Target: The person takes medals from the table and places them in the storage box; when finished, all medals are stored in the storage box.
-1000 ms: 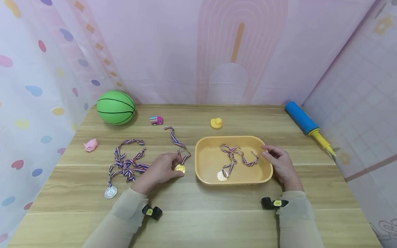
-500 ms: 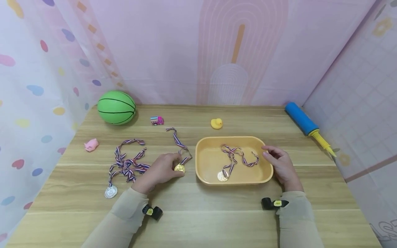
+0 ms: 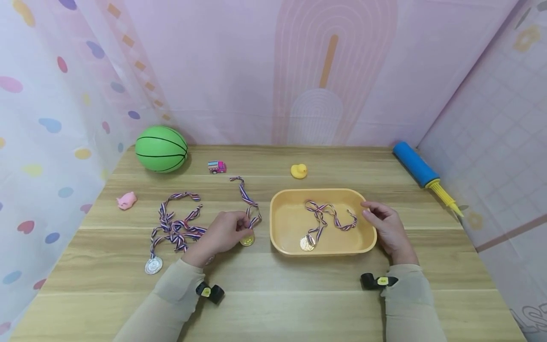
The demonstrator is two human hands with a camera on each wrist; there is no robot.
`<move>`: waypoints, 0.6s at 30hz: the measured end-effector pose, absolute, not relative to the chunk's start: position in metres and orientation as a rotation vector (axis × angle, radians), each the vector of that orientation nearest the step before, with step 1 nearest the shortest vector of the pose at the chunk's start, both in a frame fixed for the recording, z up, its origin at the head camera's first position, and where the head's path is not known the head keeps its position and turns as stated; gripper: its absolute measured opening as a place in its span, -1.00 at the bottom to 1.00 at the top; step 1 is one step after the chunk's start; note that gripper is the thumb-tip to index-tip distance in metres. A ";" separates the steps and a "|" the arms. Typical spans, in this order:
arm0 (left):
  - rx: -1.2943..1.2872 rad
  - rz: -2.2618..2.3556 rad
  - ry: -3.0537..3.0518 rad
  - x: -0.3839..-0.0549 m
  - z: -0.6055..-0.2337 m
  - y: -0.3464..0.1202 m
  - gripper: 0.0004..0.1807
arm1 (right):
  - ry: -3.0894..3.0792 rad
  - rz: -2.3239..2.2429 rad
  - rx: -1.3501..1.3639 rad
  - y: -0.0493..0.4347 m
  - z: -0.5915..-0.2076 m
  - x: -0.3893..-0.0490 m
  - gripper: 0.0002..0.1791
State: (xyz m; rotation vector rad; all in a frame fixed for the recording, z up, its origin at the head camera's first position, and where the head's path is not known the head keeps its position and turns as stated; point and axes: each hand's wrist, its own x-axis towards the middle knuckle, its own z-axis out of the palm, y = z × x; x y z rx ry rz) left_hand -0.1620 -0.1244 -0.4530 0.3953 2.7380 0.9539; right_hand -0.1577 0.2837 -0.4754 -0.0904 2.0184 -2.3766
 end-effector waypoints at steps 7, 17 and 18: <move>0.405 1.005 2.746 -0.162 -0.455 -0.125 -0.84 | 1.993 -2.392 -0.099 0.284 -0.476 -0.157 -0.72; 0.407 1.079 2.765 -0.162 -0.454 -0.125 -0.83 | 2.013 -2.362 -0.080 0.286 -0.477 -0.158 -0.74; 0.412 1.086 2.770 -0.162 -0.454 -0.125 -0.83 | 2.009 -2.366 -0.082 0.286 -0.477 -0.158 -0.74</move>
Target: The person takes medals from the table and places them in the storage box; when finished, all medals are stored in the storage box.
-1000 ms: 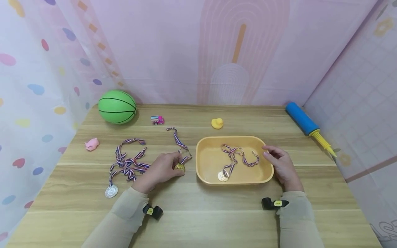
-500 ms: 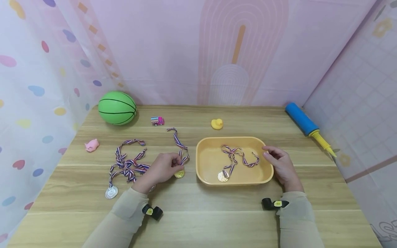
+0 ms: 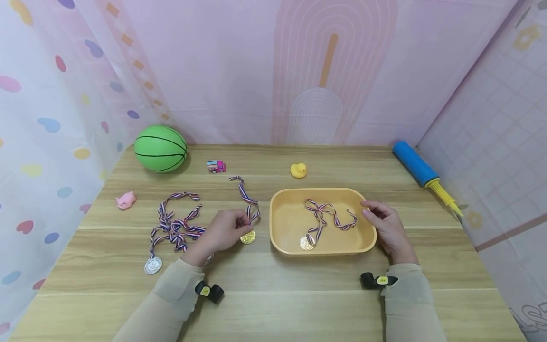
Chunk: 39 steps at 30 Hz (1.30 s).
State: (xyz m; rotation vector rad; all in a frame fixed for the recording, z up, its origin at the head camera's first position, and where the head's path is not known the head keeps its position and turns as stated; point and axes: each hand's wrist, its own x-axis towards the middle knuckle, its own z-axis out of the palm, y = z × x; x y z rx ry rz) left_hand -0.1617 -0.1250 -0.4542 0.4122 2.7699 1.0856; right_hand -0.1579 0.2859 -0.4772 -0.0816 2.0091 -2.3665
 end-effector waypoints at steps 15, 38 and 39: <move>0.389 1.172 2.756 -0.161 -0.448 -0.125 -0.82 | 2.020 -2.375 -0.074 0.285 -0.477 -0.158 -0.76; 0.331 1.486 2.728 -0.155 -0.408 -0.120 -0.91 | 2.089 -2.320 -0.050 0.285 -0.476 -0.158 -0.76; 0.342 1.504 2.727 -0.155 -0.406 -0.119 -0.91 | 2.091 -2.317 -0.044 0.284 -0.476 -0.158 -0.76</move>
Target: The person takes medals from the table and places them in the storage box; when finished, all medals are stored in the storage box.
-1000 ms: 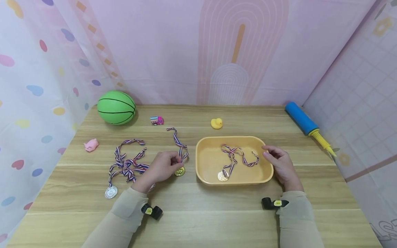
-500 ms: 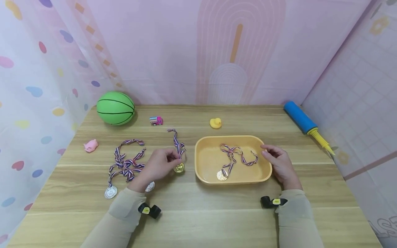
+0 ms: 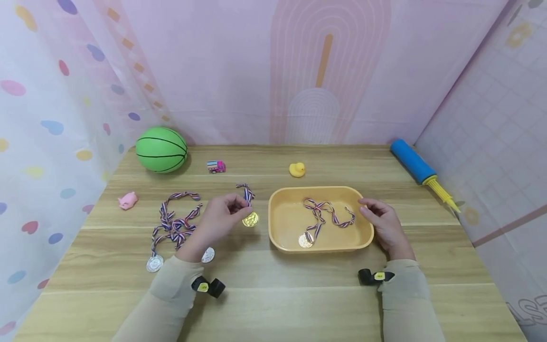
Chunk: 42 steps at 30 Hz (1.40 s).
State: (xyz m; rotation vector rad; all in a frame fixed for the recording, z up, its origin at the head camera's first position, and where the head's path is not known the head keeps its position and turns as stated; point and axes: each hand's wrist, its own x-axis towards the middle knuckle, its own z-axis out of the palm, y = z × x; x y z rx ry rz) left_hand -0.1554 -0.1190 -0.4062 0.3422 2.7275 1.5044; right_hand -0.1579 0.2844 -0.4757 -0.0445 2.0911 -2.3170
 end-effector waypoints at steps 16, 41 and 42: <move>0.351 1.583 2.749 -0.161 -0.381 -0.123 -0.89 | 2.125 -2.288 -0.042 0.272 -0.477 -0.160 -0.79; 0.520 1.676 2.923 -0.176 -0.334 -0.127 -0.91 | 2.074 -2.303 0.030 0.192 -0.483 -0.182 -0.85; 0.525 1.688 2.925 -0.176 -0.333 -0.126 -0.91 | 2.069 -2.307 0.024 0.189 -0.483 -0.182 -0.85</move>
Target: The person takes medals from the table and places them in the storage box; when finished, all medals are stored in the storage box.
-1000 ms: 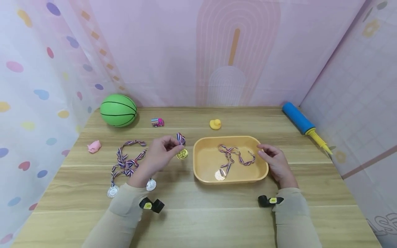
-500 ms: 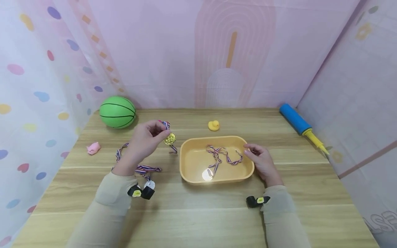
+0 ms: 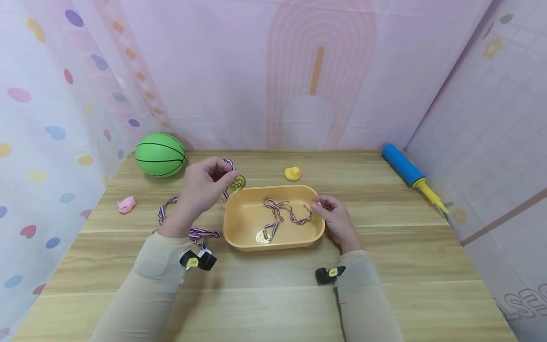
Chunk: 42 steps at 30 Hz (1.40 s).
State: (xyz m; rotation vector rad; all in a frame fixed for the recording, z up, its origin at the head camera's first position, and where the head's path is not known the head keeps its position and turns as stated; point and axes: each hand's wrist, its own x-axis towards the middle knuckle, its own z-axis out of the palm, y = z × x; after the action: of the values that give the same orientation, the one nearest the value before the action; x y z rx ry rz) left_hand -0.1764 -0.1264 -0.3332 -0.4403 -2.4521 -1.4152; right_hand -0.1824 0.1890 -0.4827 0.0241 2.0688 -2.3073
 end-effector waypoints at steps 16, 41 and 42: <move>-0.398 -1.661 -2.560 -0.181 -0.382 -0.073 -0.92 | 2.044 -2.339 0.043 0.182 -0.484 -0.187 -0.81; -0.580 -1.403 -2.948 -0.189 -0.429 -0.023 -0.95 | 2.050 -2.331 -0.071 0.183 -0.484 -0.190 -0.87; -0.573 -1.418 -2.938 -0.188 -0.428 -0.023 -0.95 | 2.044 -2.333 -0.075 0.183 -0.485 -0.190 -0.87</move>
State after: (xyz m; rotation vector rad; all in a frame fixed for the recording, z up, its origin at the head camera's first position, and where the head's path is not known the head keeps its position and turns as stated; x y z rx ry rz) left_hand -0.1882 -0.0234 -0.4280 -0.5731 -2.9383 -1.4180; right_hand -0.1898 0.1826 -0.4848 -0.0751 2.0440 -2.3327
